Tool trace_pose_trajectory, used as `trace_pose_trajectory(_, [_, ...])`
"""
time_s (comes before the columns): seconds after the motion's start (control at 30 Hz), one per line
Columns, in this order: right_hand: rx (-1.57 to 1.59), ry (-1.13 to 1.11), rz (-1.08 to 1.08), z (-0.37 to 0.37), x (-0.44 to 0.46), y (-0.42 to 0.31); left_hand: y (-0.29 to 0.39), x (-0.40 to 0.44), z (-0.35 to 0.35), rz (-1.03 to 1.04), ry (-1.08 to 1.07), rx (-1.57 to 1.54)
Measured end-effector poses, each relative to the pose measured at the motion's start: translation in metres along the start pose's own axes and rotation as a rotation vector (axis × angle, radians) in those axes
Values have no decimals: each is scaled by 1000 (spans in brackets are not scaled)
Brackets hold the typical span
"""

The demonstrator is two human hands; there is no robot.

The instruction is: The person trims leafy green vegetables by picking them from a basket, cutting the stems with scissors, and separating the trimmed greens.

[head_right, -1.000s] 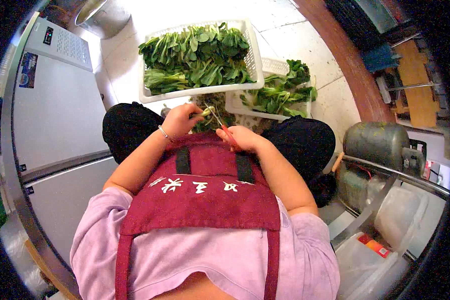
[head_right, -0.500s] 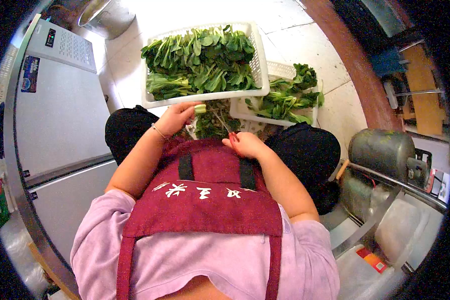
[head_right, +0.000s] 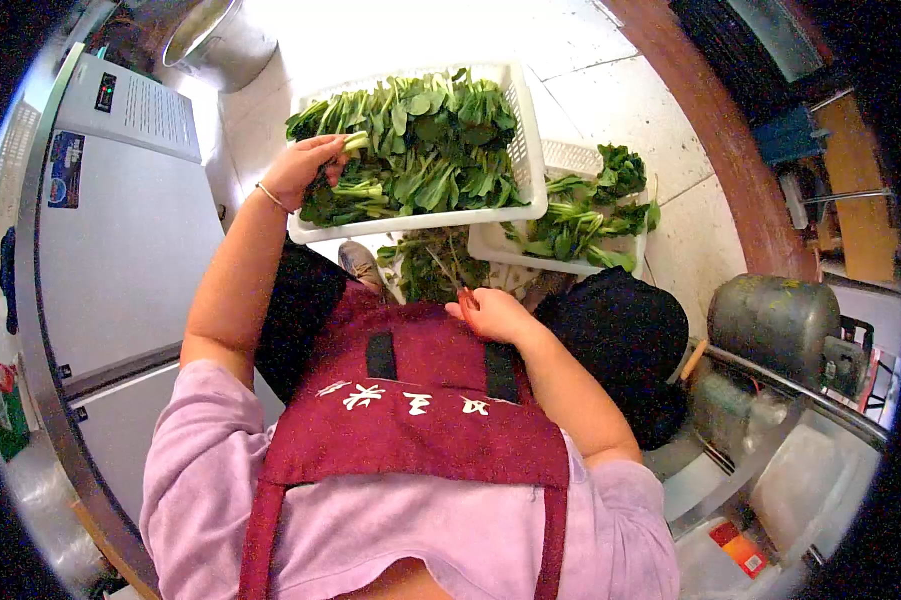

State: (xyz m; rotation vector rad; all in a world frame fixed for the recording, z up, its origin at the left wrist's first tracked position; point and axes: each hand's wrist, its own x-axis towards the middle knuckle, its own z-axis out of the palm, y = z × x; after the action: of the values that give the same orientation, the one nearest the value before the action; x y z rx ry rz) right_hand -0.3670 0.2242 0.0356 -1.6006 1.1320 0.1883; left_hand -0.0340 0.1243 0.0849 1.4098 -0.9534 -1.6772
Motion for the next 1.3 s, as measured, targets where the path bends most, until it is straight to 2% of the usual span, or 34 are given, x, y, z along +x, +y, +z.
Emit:
trace_pose_trajectory(0.07, [-23, 7, 7, 1, 2, 1, -1, 11, -5, 8, 18, -23])
trace_pose_trajectory(0.17, [-53, -16, 7, 0, 5, 3, -3, 43, -29, 117, 273, -108])
trace_pose_trajectory(0.2, [-56, -42, 0, 0, 6, 3, -3, 55, -41, 120, 277, -110])
trace_pose_trajectory(0.27, [-58, -55, -5, 0, 10, 6, -8, 82, -70, 139, 397, 40])
trace_pose_trajectory(0.3, [-53, -37, -7, 2, 12, 7, -8, 89, -74, 214, 455, 153])
trace_pose_trajectory(0.33, [-46, -20, -8, 3, 13, 9, -9, 96, -78, 212, 454, 154])
trace_pose_trajectory(0.4, [-46, -26, -7, 2, 14, 7, -14, 107, -83, 282, 689, 1010])
trace_pose_trajectory(0.43, [-49, -30, -6, 0, 14, 5, -16, 112, -87, 165, 615, 1118])
trace_pose_trajectory(0.47, [-47, -29, -4, -1, 14, 4, -20, 117, -88, 165, 613, 1118])
trace_pose_trajectory(0.53, [-27, -24, -2, -2, 13, 1, -17, 116, -71, 65, 607, 1505])
trace_pose_trajectory(0.57, [-25, -26, 1, -2, 13, 2, -18, 110, -59, 194, 704, 1519])
trace_pose_trajectory(0.6, [-42, -27, -6, -1, 14, 3, -14, 102, -41, 191, 701, 1519])
trace_pose_trajectory(0.67, [-58, -36, -12, 1, 14, 3, -9, 91, -13, 323, 449, 1504])
trace_pose_trajectory(0.73, [-62, -29, 11, 1, 15, 3, -34, 99, -8, 495, 191, 1522])
trace_pose_trajectory(0.77, [-63, -30, 10, 1, 15, 2, -43, 102, -2, 385, 120, 1639])
trace_pose_trajectory(0.87, [-59, -41, 11, -1, 14, 1, -63, 113, -2, 355, 147, 1839])
trace_pose_trajectory(1.0, [-67, -29, -8, -2, 13, 4, -60, 108, -2, 408, 174, 1761])
trace_pose_trajectory(1.07, [-66, -39, -11, -2, 13, 4, -47, 96, -1, 456, 188, 1521])
trace_pose_trajectory(1.13, [-55, -56, -3, -1, 13, 4, -29, 77, 4, 473, 215, 1453])
trace_pose_trajectory(1.2, [-61, -51, -16, -3, 12, 2, -18, 63, 4, 368, 129, 1127])
trace_pose_trajectory(1.27, [-67, -43, -28, -4, 11, 2, -4, 36, 18, 296, 62, 1075])
trace_pose_trajectory(1.3, [-61, -46, -23, -4, 11, 2, -3, 25, 24, 294, -119, 1017])
